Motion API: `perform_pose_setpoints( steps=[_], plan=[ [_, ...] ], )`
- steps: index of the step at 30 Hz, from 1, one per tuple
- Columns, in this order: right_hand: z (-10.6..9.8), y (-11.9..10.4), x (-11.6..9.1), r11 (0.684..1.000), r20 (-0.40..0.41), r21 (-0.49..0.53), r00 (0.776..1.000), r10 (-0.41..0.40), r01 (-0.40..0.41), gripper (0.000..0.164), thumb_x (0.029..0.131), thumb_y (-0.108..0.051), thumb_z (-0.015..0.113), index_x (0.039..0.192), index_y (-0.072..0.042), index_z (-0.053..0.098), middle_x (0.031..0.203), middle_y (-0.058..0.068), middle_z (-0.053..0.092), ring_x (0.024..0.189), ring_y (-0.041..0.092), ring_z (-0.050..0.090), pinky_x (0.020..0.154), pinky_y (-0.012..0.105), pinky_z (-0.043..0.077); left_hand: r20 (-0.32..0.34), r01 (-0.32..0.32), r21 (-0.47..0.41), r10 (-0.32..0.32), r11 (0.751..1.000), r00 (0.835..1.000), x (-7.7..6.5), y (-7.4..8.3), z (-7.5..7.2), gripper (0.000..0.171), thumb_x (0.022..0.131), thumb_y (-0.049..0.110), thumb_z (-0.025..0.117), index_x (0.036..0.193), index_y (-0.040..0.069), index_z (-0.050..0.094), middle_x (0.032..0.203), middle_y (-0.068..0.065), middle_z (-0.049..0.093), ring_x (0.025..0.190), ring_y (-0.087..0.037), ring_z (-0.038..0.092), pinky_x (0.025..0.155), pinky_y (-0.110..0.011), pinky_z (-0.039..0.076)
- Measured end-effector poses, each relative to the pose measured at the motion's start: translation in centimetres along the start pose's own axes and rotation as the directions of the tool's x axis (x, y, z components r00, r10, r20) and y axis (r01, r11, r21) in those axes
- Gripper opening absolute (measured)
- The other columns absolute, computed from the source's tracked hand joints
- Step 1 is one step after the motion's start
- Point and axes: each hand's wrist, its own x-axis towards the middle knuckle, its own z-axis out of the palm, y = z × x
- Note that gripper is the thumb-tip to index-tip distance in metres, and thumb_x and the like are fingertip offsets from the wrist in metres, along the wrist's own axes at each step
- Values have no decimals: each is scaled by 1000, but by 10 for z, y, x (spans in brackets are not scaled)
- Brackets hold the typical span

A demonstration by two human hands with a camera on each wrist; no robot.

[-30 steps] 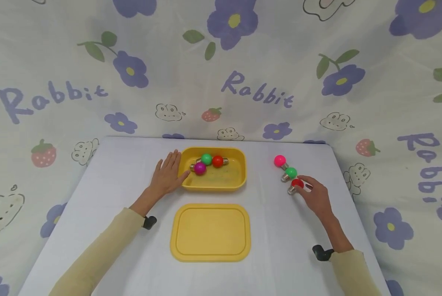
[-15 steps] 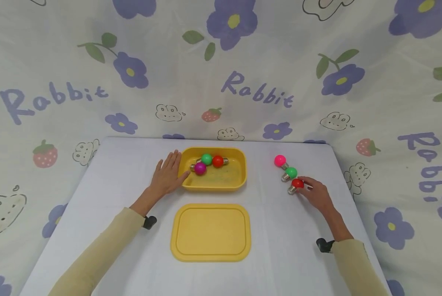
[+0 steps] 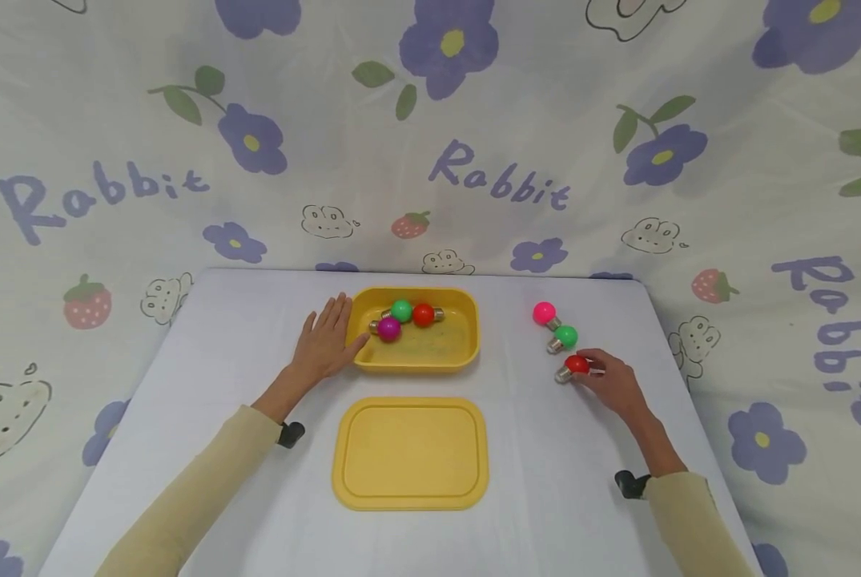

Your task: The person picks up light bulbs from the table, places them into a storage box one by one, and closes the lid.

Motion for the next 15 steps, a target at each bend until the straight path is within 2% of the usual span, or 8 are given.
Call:
perform_pose_setpoints(
  steps=[3,7,15],
  plan=[
    [1,-3,-3,1000,-16,3,1000,-10,10,48,94,-12,70,136,2,54,132,30,55,117,49,55,90,55,52,-2,-5,-1,5,1000,1000,0,0,-1,85,101,56,39,159,0,10,166,-16,7,152,-32,5,119,-56,11],
    [3,-13,-6,997,-63,32,996,-68,70,44,93,-11,73,132,3,57,128,28,59,116,46,57,91,52,51,0,-3,-3,3,1000,1000,-2,0,-3,86,102,56,39,159,0,9,166,-16,6,152,-32,5,119,-56,9],
    [8,-48,-9,981,-128,87,978,-162,174,42,91,-14,76,127,1,60,121,23,63,113,41,60,85,25,54,7,4,-9,-4,1000,1000,-1,1,-2,86,101,55,41,159,0,8,166,-15,6,152,-32,4,119,-55,8]
  ],
)
